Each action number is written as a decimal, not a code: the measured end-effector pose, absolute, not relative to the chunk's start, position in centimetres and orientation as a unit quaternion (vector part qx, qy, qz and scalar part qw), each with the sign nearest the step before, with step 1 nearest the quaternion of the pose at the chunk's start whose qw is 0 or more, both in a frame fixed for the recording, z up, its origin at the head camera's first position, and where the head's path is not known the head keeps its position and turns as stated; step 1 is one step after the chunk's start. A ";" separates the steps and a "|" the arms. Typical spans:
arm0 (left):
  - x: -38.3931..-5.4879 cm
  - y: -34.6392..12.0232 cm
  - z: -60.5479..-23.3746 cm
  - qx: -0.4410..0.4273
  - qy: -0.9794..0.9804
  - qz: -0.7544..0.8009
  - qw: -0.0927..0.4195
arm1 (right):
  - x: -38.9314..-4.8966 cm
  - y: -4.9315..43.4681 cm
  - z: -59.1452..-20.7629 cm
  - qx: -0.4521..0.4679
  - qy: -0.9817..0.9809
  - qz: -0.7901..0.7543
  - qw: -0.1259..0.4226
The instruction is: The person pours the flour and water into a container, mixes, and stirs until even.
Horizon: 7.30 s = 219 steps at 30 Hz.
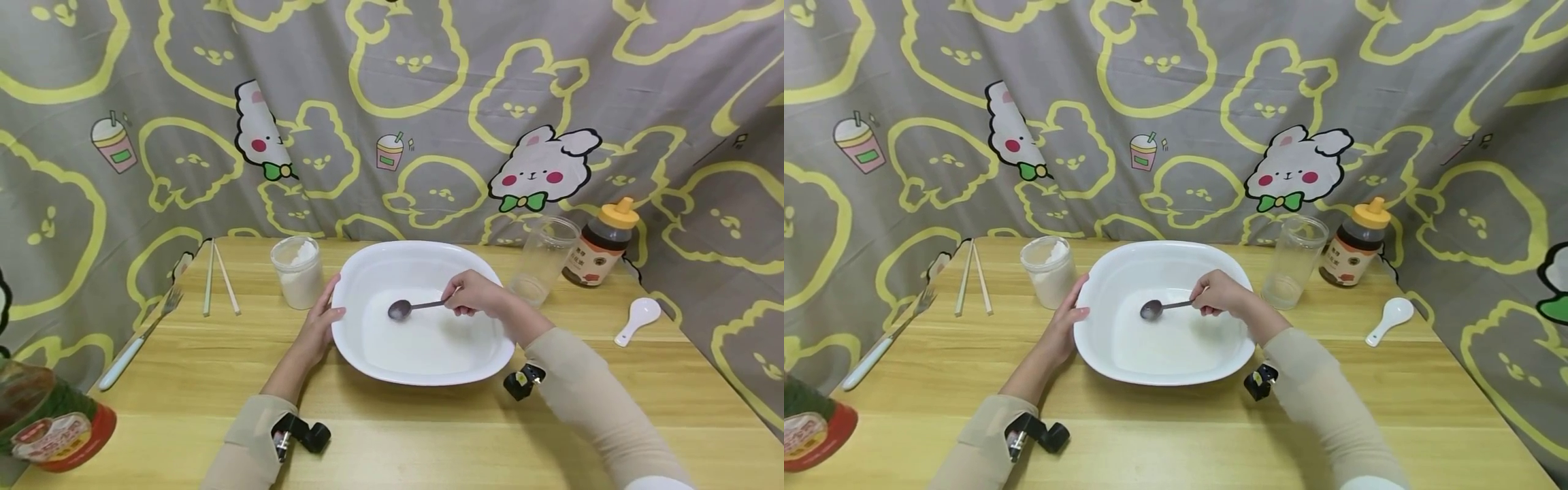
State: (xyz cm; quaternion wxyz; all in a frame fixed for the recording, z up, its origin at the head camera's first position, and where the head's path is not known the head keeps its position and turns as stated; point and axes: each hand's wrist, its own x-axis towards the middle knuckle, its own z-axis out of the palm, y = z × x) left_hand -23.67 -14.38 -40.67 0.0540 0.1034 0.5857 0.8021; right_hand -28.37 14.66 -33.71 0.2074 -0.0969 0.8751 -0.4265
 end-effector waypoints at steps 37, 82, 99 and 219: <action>-23.9 -14.6 -40.9 0.114 0.577 0.807 0.055 | -27.1 18.3 -30.9 -0.139 0.921 -0.319 0.174; -23.8 -14.4 -40.7 0.103 0.581 0.805 0.058 | -27.4 18.4 -30.1 -0.147 0.949 -0.250 0.122; -23.8 -14.5 -40.7 0.104 0.579 0.806 0.059 | -27.3 18.4 -30.2 -0.152 0.938 -0.272 0.151; -23.8 -14.5 -40.8 0.101 0.590 0.799 0.053 | -28.5 16.7 -32.4 -0.157 0.913 -0.341 0.161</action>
